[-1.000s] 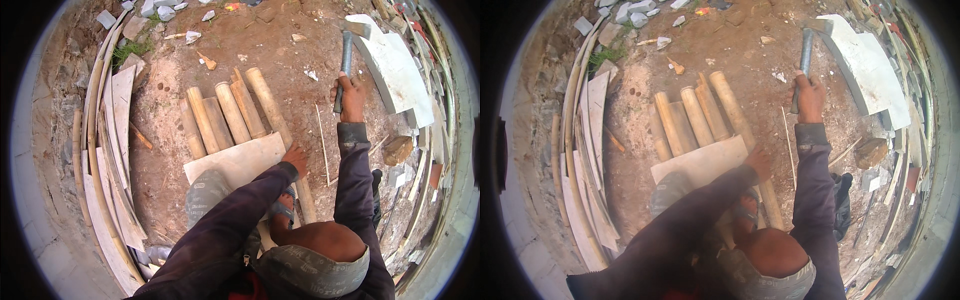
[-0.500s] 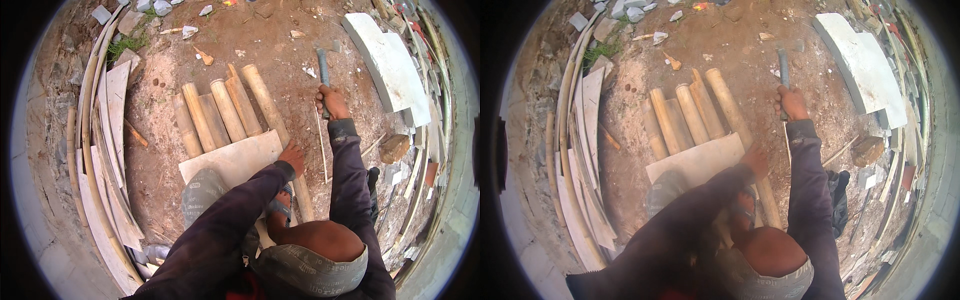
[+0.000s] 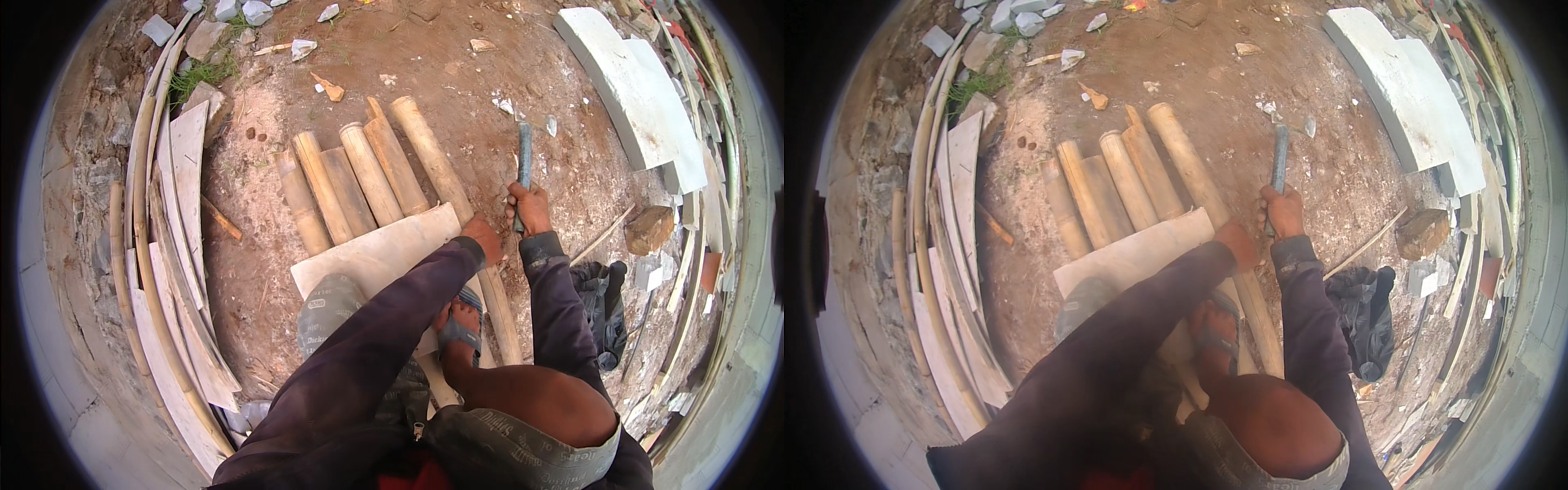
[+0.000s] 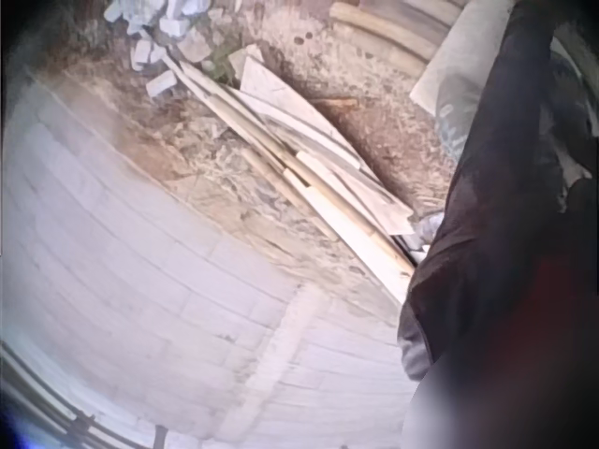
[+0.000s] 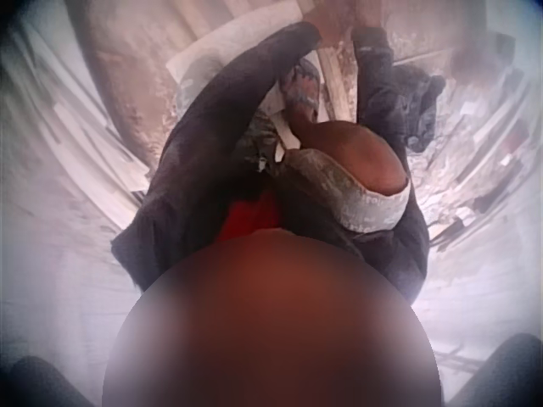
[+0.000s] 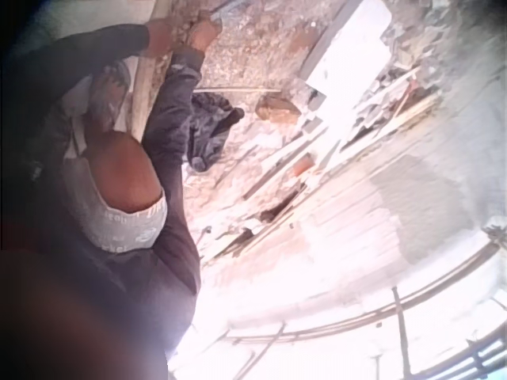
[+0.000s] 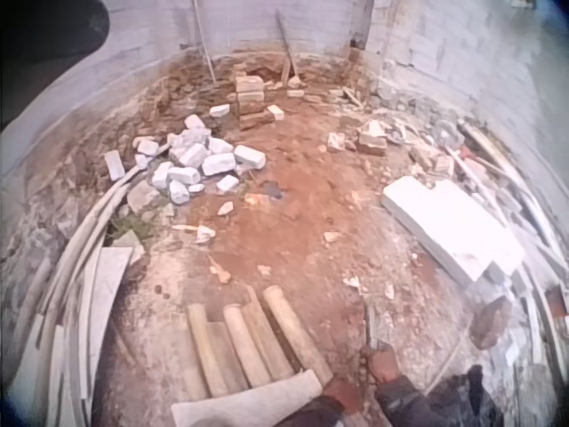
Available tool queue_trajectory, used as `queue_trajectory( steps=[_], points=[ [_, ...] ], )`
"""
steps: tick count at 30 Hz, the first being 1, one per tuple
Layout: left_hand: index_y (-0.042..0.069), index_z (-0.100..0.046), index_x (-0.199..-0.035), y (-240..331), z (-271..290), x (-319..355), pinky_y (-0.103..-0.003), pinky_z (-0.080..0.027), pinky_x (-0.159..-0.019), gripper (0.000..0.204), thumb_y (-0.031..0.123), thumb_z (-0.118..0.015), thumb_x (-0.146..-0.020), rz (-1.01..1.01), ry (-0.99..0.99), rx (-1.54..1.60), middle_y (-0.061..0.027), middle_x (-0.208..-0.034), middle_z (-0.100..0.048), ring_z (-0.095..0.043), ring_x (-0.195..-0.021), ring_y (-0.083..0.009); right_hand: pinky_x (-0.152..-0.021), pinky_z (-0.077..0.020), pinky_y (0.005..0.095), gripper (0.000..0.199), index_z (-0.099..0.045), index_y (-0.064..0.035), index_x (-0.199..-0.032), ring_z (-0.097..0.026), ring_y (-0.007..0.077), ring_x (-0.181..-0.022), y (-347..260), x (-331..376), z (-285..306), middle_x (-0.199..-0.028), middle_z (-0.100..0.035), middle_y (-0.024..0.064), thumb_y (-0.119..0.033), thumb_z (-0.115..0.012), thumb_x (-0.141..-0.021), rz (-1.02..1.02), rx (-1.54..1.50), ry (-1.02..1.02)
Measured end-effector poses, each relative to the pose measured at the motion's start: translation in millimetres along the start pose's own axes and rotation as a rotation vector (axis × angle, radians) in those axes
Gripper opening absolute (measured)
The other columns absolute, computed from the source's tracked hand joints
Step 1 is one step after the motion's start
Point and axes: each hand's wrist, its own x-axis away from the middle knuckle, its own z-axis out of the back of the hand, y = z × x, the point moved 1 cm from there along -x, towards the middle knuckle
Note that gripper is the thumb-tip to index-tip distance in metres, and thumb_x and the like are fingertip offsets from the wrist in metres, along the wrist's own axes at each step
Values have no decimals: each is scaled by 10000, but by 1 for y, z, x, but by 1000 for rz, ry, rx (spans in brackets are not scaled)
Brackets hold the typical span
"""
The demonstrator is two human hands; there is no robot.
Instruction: The person uses a hammer to drive nails into a flat wooden board placed on bamboo poles. They repeatedly position the board, hammer nails, and adjust the bamboo poles on the ground. The person also moves a plastic bag and repositions the board and poles during the process.
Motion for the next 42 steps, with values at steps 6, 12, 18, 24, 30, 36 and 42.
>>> queue_trajectory(
  steps=[6, 12, 18, 24, 30, 36, 42],
  points=[
    [109, -767, -982, -3, 2, -13, -412, -481, -863, 328, 255, -479, -921, -21, 35, -23, -116, -982, -746, -708, -967, -272, -407, -475, 296, 159, -578, -1, -933, -570, 148, -495, 103, 37, 62, -695, -584, 38, -135, -649, -885, 12, 268, 9],
    [80, -764, -970, -8, 4, -8, -447, -479, -896, 416, 361, -458, -956, -28, 72, 21, -168, -982, -732, -691, -994, -317, -729, -511, 411, 444, -603, 61, -1120, -649, 263, -805, 169, 108, 110, -896, -685, 141, -182, -759, -783, 142, 458, 83],
    [40, -730, -1088, -20, 13, -2, -496, -339, -1076, 577, 524, -435, -978, -1, -5, -16, -202, -1190, -672, -584, -1206, -337, -723, -494, 397, 623, -568, 4, -1042, -594, 294, -750, 192, 196, 135, -819, -623, 150, -325, -918, -644, 36, 676, 212],
    [14, -580, -1161, -52, -15, 51, -534, -329, -1031, 412, 317, -654, -892, 441, 820, 152, -184, -1235, -516, -437, -1217, -376, -837, -514, 465, 695, -480, 34, -1147, -658, 432, -980, 204, 229, 135, -989, -659, 298, -178, -902, -637, -69, 720, 200],
    [24, -577, -1160, -71, -56, 82, -529, -348, -1004, 448, 352, -680, -873, 545, 971, 291, -167, -1225, -543, -414, -1244, -361, -823, -542, 451, 678, -475, 48, -1176, -685, 420, -958, 202, 232, 135, -1004, -675, 302, -164, -856, -656, 8, 701, 151],
    [60, -615, -1200, -60, -19, 73, -527, -344, -1021, 544, 533, -543, -943, 915, 688, 319, -128, -1280, -611, -474, -1261, -337, -856, -525, 401, 726, -511, 68, -1214, -668, 352, -968, 210, 223, 150, -1032, -674, 261, -166, -878, -632, 109, 679, 114],
    [33, -611, -1220, -70, -6, 121, -516, -321, -1049, 603, 539, -381, -986, 1088, 673, 445, -186, -1236, -656, -575, -1208, -352, -892, -515, 366, 787, -514, 76, -1278, -677, 310, -980, 220, 217, 161, -1042, -687, 234, -161, -876, -620, 158, 470, 29]
  ],
)
